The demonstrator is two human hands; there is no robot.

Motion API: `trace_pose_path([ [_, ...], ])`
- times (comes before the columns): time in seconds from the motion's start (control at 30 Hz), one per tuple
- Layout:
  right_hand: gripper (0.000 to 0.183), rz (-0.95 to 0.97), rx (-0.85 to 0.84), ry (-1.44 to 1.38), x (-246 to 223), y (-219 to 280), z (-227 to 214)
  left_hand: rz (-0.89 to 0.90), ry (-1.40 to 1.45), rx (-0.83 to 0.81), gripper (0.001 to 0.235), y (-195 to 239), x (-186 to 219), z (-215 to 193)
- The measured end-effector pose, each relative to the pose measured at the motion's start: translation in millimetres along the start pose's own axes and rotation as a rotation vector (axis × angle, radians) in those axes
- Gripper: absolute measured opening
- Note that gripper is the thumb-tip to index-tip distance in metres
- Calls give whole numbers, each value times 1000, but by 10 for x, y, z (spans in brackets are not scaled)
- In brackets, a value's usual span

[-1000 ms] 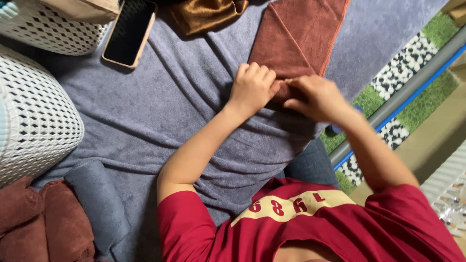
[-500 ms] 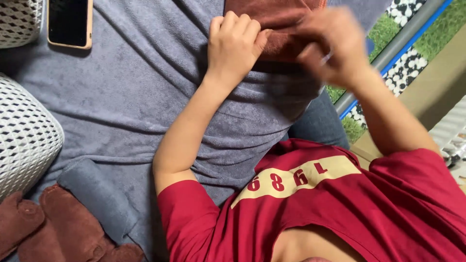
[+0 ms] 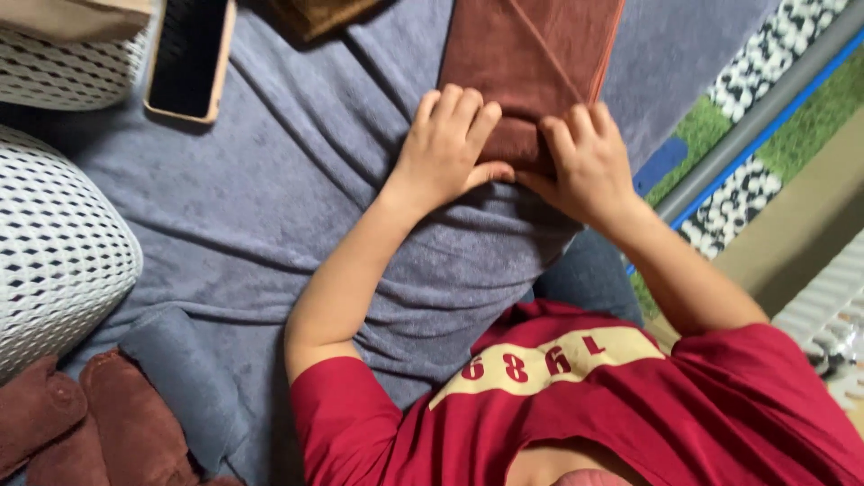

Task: The person folds a brown towel on a blue surface. They align the edges and fold the towel in half lengthwise, then fold it again to create a smaller, compact rectangle.

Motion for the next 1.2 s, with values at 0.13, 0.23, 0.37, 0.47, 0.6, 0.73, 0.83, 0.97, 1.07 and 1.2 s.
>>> trace_pose_path([
  [0.13, 74, 28, 46, 56, -12, 31, 37, 37, 114, -50, 89, 34, -82, 25],
  [0.23, 71, 59, 38, 112, -62, 43, -5, -10, 114, -91, 83, 61, -112, 91],
  [0.37, 71, 72, -72, 108, -116, 176, 10, -48, 128, -194, 72, 93, 2, 19],
  [0.47, 66, 68, -120, 81, -170, 147, -73, -74, 127, -204, 69, 159, 48, 65],
  [0.6, 72, 115, -177, 108, -243, 105, -106, -83, 119, -203, 67, 179, 25, 99],
  [0.73, 79, 54, -83, 160, -432, 40, -56, -114, 109, -263, 67, 182, 21, 128],
  [0.83, 74, 1, -67, 177, -427, 123, 137, -81, 89, -261, 72, 190, 10, 117],
  [0.97, 65, -63, -52, 170, -327, 125, 245, 21, 33, -172, 80, 133, 79, 86],
  [1.07, 46, -70, -37, 113, -310, 28, 171, 40, 11, -51, 58, 135, 246, 69],
  [1.2, 40, -72, -27, 53, -204, 27, 336, 15, -5, 72, 58, 101, 203, 259],
])
Point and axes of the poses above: each hand's wrist, its own y-axis away from the middle knuckle, its own z-axis out of the palm, x = y × z, the point moved 4 cm from there along -y, towards the middle knuckle, and after that the axes turned 12 degrees about y, right-handed, at the moved point
